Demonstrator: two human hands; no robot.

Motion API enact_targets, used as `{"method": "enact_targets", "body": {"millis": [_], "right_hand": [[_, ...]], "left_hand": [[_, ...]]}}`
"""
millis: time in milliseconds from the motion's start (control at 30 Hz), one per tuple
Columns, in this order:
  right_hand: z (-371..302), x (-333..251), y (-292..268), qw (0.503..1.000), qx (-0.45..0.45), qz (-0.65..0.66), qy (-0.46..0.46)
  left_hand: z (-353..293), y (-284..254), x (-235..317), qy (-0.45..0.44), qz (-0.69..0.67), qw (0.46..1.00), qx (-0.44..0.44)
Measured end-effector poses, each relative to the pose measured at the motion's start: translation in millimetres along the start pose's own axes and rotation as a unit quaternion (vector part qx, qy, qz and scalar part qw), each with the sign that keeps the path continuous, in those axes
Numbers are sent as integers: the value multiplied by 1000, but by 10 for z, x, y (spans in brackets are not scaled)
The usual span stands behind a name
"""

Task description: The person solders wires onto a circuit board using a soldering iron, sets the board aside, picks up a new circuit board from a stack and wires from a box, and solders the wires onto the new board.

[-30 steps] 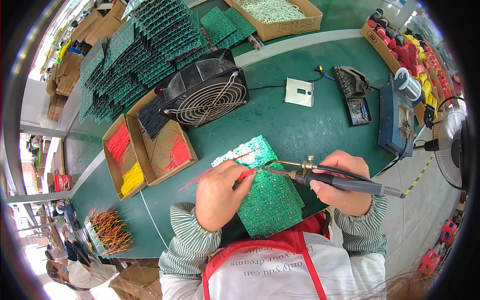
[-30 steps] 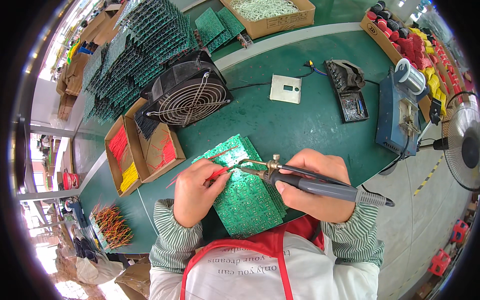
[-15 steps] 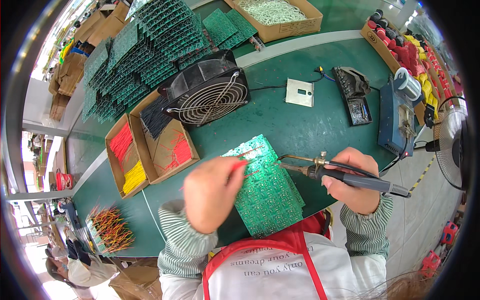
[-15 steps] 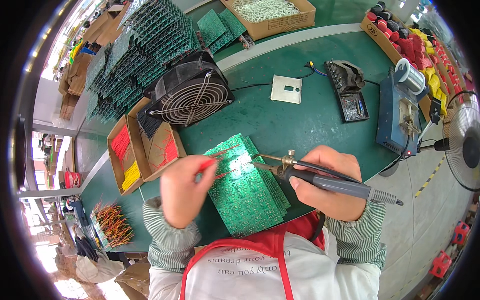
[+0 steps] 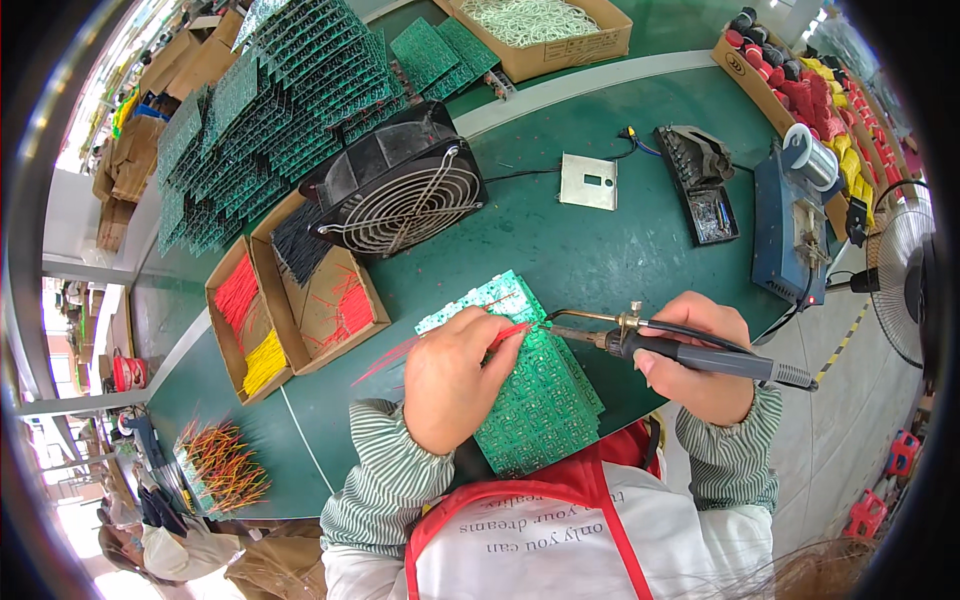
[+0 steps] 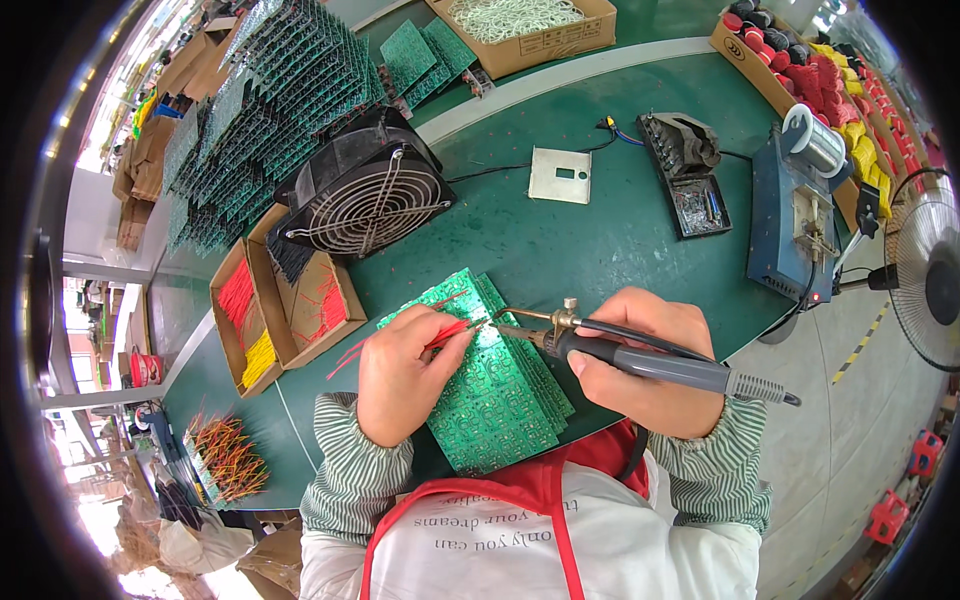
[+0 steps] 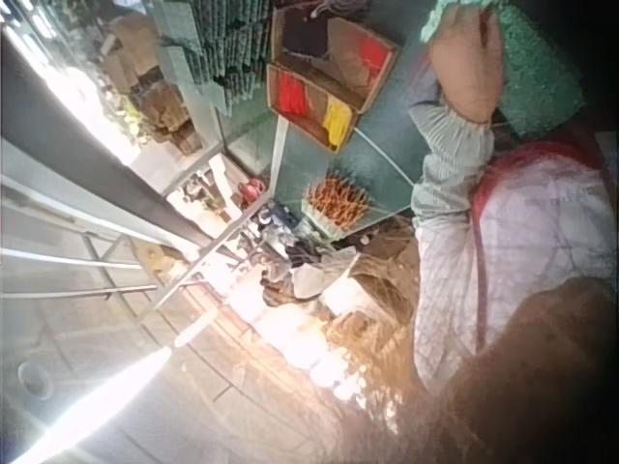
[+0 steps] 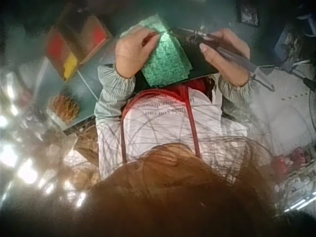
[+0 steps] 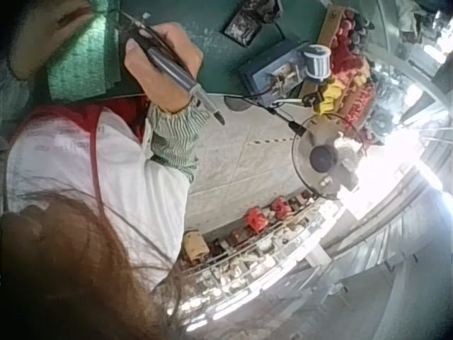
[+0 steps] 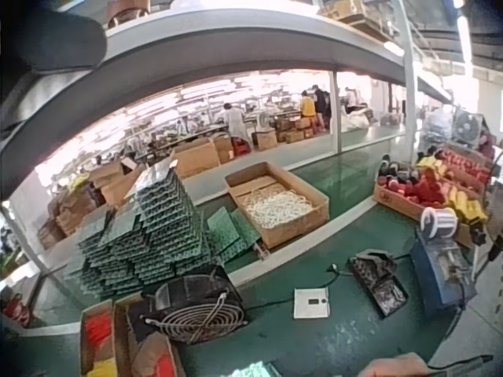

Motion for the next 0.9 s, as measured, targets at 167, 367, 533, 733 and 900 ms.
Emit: {"method": "enact_targets", "body": {"millis": [167, 367, 533, 733, 900], "right_hand": [[7, 17, -1, 1000, 1, -2, 0], [19, -11, 1, 1000, 4, -7, -13], [42, 6, 24, 1000, 4, -8, -14], [4, 33, -26, 1000, 11, -6, 2], [-35, -22, -38, 1000, 14, -19, -19]], "left_hand": [[1, 32, 26, 10, 15, 1000, 4], [22, 51, -12, -3, 8, 1000, -11], [21, 57, -9, 1, 12, 1000, -4], [22, 67, 5, 1, 21, 1000, -8], [-3, 1, 27, 13, 4, 1000, -8]]}}
Point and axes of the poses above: each hand's wrist, its own z-axis towards the middle knuckle, its own y-axis out of the palm, x = y × z, the point moved 8 cm from there along z, towards the middle knuckle, and after that the axes turned 13 degrees about -z, right-handed, at the moved point
